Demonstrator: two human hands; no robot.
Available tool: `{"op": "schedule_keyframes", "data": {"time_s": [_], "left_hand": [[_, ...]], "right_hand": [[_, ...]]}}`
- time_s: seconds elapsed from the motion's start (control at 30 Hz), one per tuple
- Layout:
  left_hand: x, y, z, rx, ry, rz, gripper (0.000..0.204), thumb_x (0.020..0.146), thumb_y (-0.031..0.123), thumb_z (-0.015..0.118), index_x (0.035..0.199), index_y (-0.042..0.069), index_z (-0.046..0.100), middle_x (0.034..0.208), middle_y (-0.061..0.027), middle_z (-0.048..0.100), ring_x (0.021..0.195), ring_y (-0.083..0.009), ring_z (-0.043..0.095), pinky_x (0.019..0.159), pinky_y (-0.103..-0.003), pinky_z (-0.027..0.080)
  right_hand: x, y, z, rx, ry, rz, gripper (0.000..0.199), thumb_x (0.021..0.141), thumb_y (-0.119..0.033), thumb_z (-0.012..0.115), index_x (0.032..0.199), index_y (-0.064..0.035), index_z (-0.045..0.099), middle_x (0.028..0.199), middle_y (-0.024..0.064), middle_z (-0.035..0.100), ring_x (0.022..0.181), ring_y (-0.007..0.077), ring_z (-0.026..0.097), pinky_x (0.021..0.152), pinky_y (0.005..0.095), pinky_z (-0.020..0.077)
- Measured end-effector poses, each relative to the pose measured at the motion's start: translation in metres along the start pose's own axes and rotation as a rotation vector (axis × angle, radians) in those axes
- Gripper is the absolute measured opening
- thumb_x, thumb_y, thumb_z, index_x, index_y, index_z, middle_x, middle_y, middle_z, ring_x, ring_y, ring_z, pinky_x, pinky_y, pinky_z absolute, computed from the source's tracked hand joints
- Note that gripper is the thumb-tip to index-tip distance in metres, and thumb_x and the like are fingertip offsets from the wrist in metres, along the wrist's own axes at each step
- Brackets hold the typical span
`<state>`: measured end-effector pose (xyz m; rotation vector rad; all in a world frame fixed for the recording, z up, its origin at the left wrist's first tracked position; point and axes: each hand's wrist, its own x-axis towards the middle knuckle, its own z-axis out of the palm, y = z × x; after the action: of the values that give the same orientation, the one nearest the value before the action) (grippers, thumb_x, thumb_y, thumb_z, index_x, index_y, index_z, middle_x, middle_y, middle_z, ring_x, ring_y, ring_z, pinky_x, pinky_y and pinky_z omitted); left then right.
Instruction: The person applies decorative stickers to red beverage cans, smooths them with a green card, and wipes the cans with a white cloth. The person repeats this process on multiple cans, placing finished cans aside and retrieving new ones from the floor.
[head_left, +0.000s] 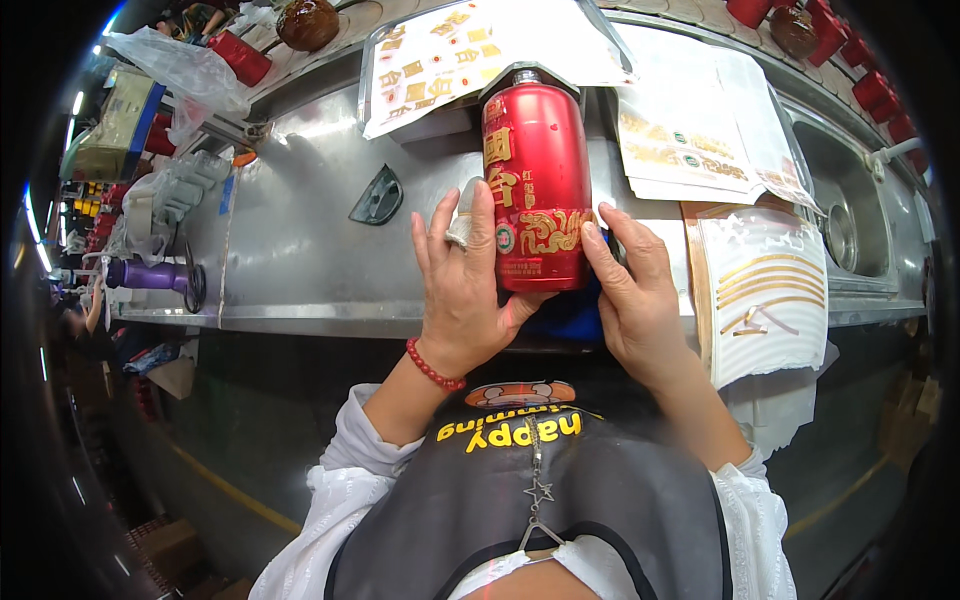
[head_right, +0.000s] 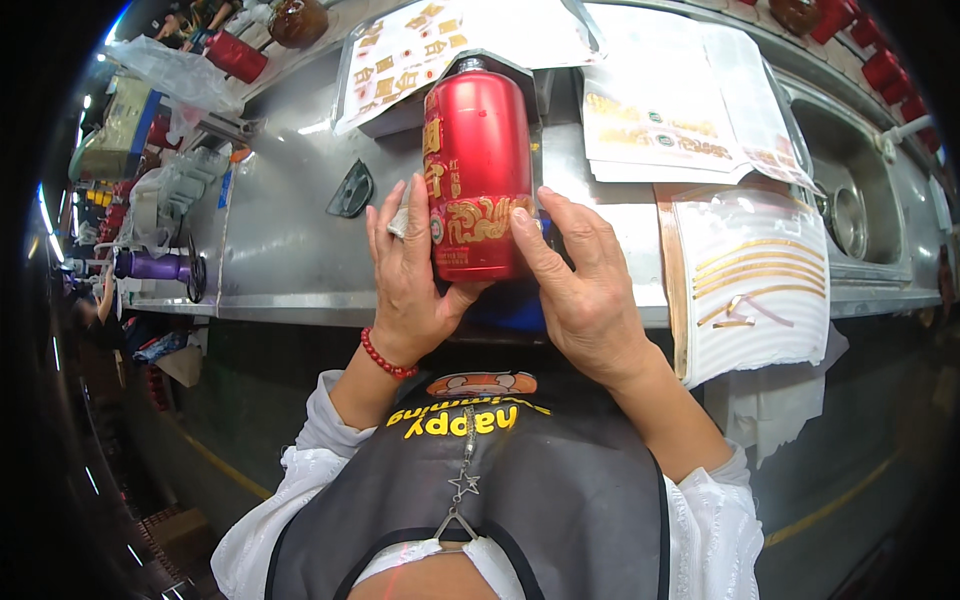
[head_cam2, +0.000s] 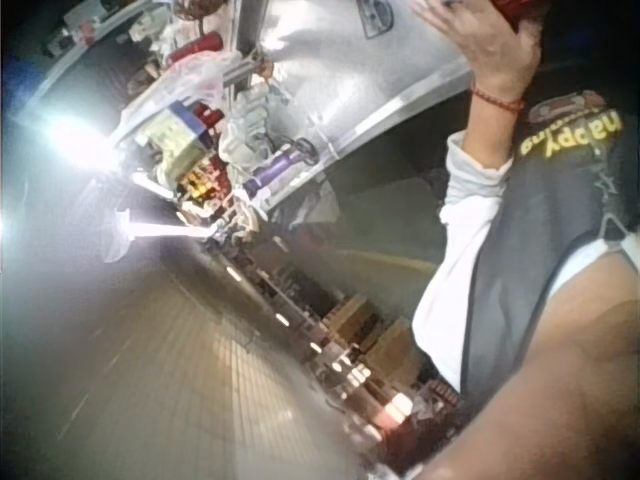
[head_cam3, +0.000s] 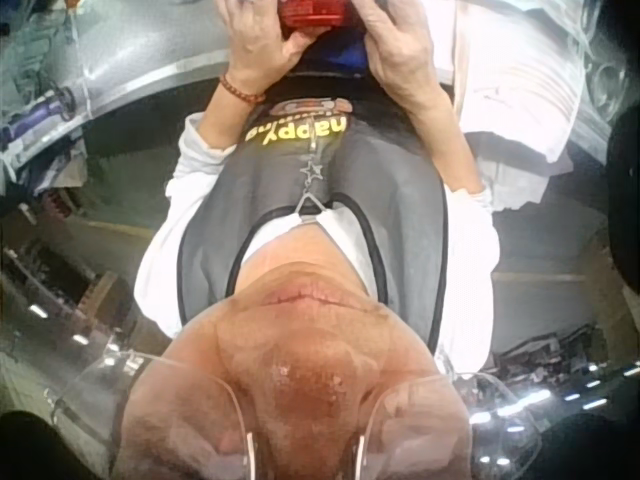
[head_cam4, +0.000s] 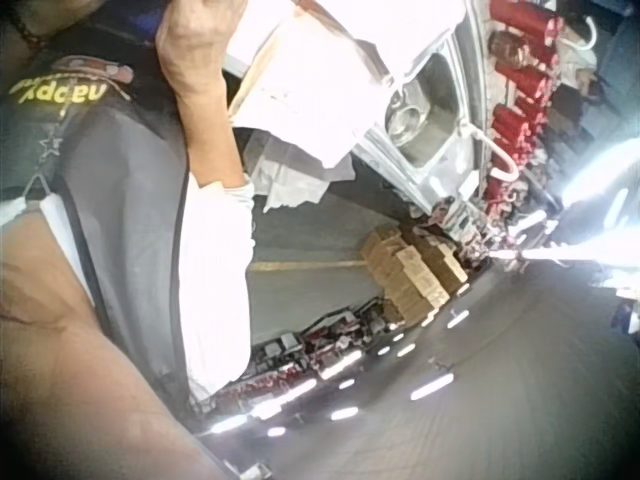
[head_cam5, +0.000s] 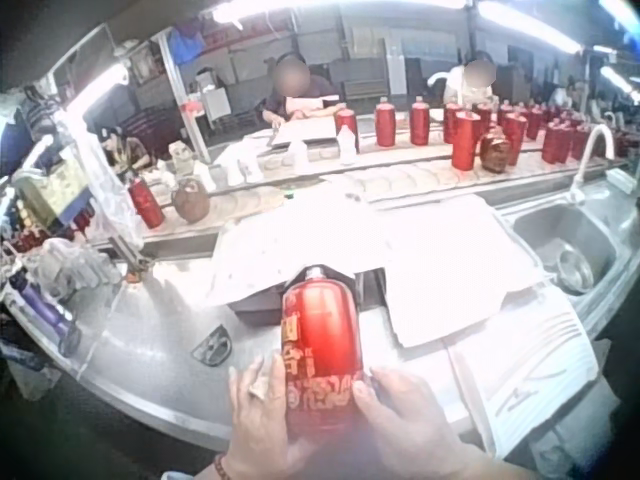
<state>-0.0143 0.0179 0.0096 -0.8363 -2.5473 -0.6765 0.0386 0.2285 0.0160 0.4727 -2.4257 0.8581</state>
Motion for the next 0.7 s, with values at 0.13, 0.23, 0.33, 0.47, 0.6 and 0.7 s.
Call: {"op": "schedule_keyframes", "data": {"time_s": [0.13, 0.23, 0.33, 0.47, 0.6, 0.7], "left_hand": [[0.000, 0.000, 0.000, -0.011, 0.001, -0.002, 0.113, 0.080, 0.065, 0.072, 0.156, -0.005, 0.027, 0.151, -0.0223, 0.044, 0.136, -0.0449, 0.038, 0.114, -0.069, 0.016], [-0.001, -0.001, 0.001, -0.010, 0.001, -0.006, 0.113, 0.080, 0.065, 0.072, 0.157, -0.005, 0.026, 0.151, -0.0224, 0.044, 0.137, -0.0447, 0.038, 0.114, -0.069, 0.016], [-0.001, -0.001, 0.001, -0.009, -0.001, -0.001, 0.113, 0.080, 0.065, 0.072, 0.157, -0.005, 0.026, 0.151, -0.0224, 0.044, 0.137, -0.0446, 0.039, 0.114, -0.069, 0.016], [0.000, -0.002, 0.001, -0.013, 0.008, 0.012, 0.113, 0.081, 0.064, 0.072, 0.157, -0.005, 0.026, 0.150, -0.0223, 0.045, 0.136, -0.0447, 0.039, 0.114, -0.069, 0.016], [-0.001, -0.003, 0.000, -0.046, -0.003, -0.007, 0.112, 0.082, 0.064, 0.072, 0.156, -0.005, 0.026, 0.150, -0.0222, 0.044, 0.136, -0.0451, 0.038, 0.113, -0.070, 0.016], [-0.003, -0.006, 0.001, -0.043, -0.027, -0.001, 0.111, 0.083, 0.064, 0.070, 0.156, -0.006, 0.025, 0.151, -0.0223, 0.044, 0.137, -0.0456, 0.037, 0.113, -0.070, 0.016]], "right_hand": [[-0.002, 0.002, 0.000, 0.000, -0.002, -0.004, 0.066, 0.074, 0.014, 0.061, 0.137, -0.0053, 0.061, 0.135, 0.0231, 0.055, 0.121, 0.0409, 0.056, 0.103, 0.0474, 0.0465], [-0.003, 0.003, -0.001, 0.003, -0.002, -0.014, 0.065, 0.074, 0.014, 0.061, 0.136, -0.0053, 0.062, 0.134, 0.0232, 0.056, 0.121, 0.0408, 0.056, 0.103, 0.0473, 0.0467], [-0.002, 0.002, -0.003, 0.005, 0.008, -0.008, 0.066, 0.073, 0.015, 0.061, 0.135, -0.0056, 0.063, 0.133, 0.0233, 0.056, 0.121, 0.0411, 0.056, 0.103, 0.0474, 0.0465], [0.000, 0.004, -0.005, -0.022, 0.017, -0.018, 0.063, 0.075, 0.015, 0.060, 0.136, -0.0045, 0.061, 0.129, 0.0233, 0.058, 0.115, 0.0396, 0.059, 0.099, 0.0448, 0.0491], [0.004, 0.002, -0.012, 0.209, 0.203, 0.300, 0.050, 0.085, 0.009, 0.062, 0.133, -0.0006, 0.058, 0.110, 0.0210, 0.067, 0.094, 0.0339, 0.068, 0.084, 0.0386, 0.0554], [0.050, -0.019, -0.010, 0.422, 0.200, 0.315, 0.026, 0.093, -0.010, 0.065, 0.116, -0.0005, 0.060, 0.088, 0.0193, 0.068, 0.078, 0.0319, 0.071, 0.070, 0.0387, 0.0552]]}}
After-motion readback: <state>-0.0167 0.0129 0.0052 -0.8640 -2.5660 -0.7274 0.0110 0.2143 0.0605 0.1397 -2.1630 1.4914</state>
